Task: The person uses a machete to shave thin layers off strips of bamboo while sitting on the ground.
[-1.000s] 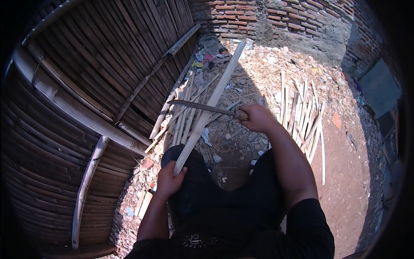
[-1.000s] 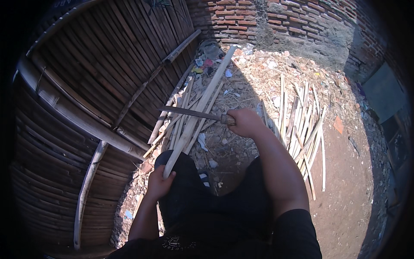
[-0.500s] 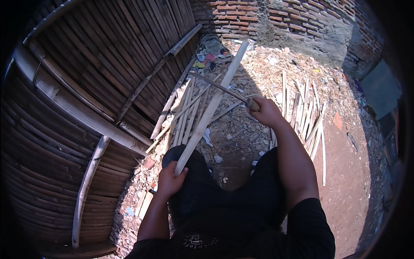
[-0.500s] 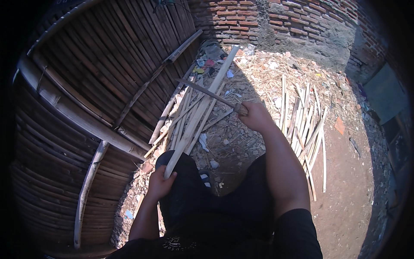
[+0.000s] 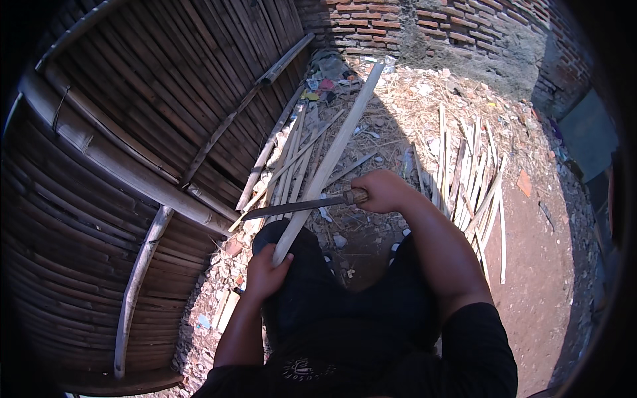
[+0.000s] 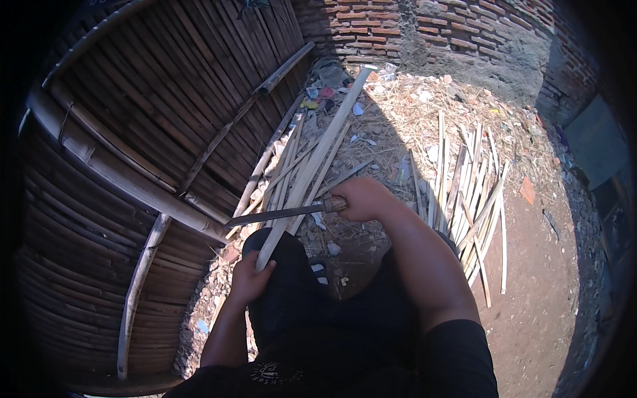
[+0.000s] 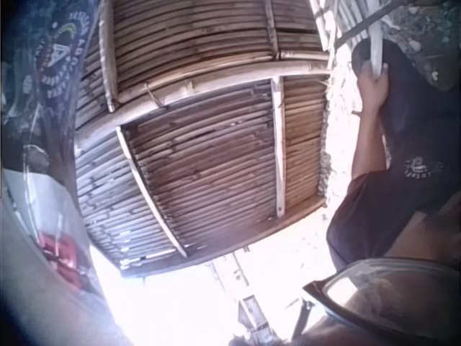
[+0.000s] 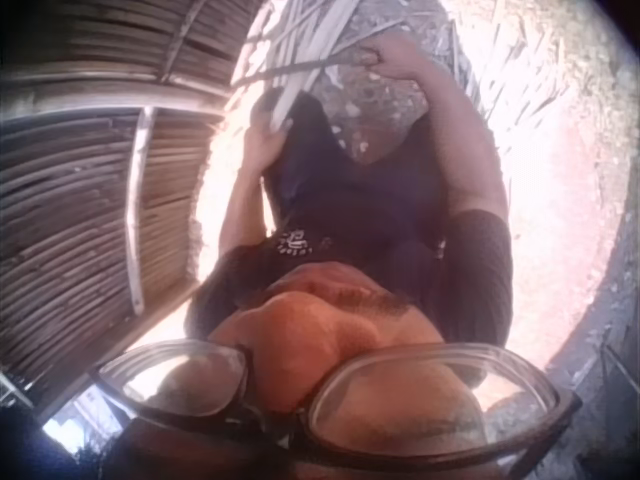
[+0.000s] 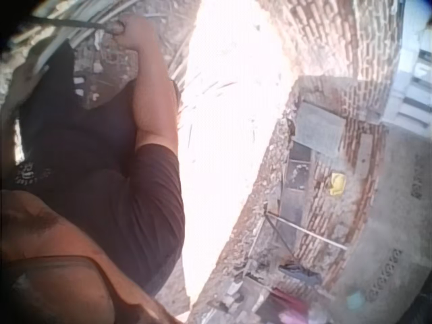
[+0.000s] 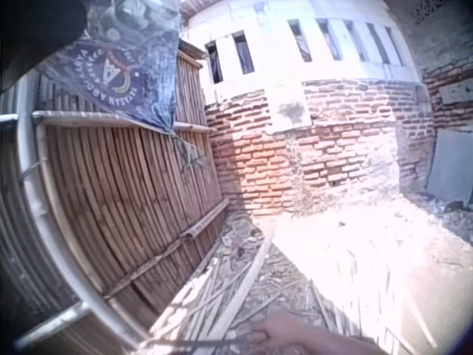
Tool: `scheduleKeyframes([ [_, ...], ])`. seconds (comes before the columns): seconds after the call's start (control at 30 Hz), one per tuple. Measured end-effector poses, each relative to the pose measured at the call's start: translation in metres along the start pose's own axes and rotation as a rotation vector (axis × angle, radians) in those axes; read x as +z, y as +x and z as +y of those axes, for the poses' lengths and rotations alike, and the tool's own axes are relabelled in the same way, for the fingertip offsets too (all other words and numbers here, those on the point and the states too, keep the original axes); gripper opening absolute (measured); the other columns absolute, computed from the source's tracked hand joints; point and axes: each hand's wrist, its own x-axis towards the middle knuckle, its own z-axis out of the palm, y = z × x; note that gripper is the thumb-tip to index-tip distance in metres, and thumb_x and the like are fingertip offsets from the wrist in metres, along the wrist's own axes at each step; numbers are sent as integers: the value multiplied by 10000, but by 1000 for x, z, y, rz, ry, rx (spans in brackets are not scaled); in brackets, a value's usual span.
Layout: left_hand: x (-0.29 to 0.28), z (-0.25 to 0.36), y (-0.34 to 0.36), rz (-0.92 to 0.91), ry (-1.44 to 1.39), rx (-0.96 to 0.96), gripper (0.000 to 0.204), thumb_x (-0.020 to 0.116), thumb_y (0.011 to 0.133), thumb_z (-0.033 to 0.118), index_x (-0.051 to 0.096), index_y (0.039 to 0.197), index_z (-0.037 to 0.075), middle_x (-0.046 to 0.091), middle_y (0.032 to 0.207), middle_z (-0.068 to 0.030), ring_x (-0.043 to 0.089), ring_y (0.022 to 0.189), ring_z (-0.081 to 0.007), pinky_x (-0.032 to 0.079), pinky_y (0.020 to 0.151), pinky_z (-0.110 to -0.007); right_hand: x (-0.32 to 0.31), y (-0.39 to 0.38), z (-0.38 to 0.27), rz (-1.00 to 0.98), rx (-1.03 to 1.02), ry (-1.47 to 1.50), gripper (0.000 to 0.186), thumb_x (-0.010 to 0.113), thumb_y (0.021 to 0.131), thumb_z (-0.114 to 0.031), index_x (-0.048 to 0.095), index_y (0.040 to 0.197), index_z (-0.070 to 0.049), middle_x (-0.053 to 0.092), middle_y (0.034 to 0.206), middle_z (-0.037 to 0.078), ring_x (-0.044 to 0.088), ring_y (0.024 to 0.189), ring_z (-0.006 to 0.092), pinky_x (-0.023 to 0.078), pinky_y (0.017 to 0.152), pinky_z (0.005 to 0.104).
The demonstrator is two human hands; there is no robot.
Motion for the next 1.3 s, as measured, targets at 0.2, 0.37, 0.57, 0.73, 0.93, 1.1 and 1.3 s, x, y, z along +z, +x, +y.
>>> scheduleKeyframes([
  [0.2, -3, 7, 2, -66, 50, -65, 402, 764, 946, 348, 675, 1131, 4, 729, 910, -211, 734, 863, -351, 559, 776, -443, 11, -6, 8, 32, -25, -18, 357, 800, 814, -383, 695, 1009, -104, 706, 824, 166, 702, 846, 416, 538, 743, 541],
  [0.37, 1, -4, 2, -23, 3, -53, 426, 756, 940, 380, 672, 1131, 8, 730, 895, -238, 734, 854, -404, 566, 756, -477, 0, -1, -21, -45, -8, -84, 306, 767, 792, -303, 715, 1053, -151, 736, 910, 157, 720, 904, 396, 571, 793, 522],
  [0.57, -3, 2, -1, -30, 13, -49, 411, 759, 952, 342, 674, 1160, -2, 739, 915, -200, 736, 846, -319, 556, 766, -436, -13, -2, -13, -35, 5, -132, 329, 765, 820, -293, 712, 1101, -130, 739, 945, 156, 717, 944, 395, 566, 826, 521],
  [0.73, -1, 1, 0, -33, -23, -83, 414, 758, 954, 339, 675, 1169, -5, 741, 912, -192, 733, 833, -305, 556, 761, -420, -24, -14, 37, 200, 314, 62, 361, 790, 856, -354, 709, 1103, -103, 730, 931, 181, 709, 952, 412, 559, 838, 529],
  [0.93, 0, 3, 1, -33, -50, -53, 413, 758, 953, 340, 678, 1175, 0, 744, 906, -194, 738, 835, -299, 558, 759, -415, -11, -13, 22, 120, 167, 6, 323, 794, 847, -348, 702, 1031, -99, 721, 864, 181, 709, 885, 415, 551, 782, 531],
  [1.1, 3, 0, -3, 6, 46, -50, 429, 763, 941, 350, 679, 1187, 9, 749, 931, -216, 746, 858, -359, 567, 764, -450, -9, -5, -13, -2, -11, -95, 311, 787, 839, -331, 685, 1012, -94, 715, 845, 180, 709, 881, 411, 553, 784, 533],
  [1.3, 1, 11, -5, 6, 94, -65, 430, 766, 931, 365, 677, 1167, 17, 738, 934, -237, 738, 868, -395, 569, 774, -477, -33, -19, 25, 89, 304, 61, 326, 778, 840, -316, 733, 1092, -115, 741, 959, 189, 711, 977, 405, 557, 868, 513],
])
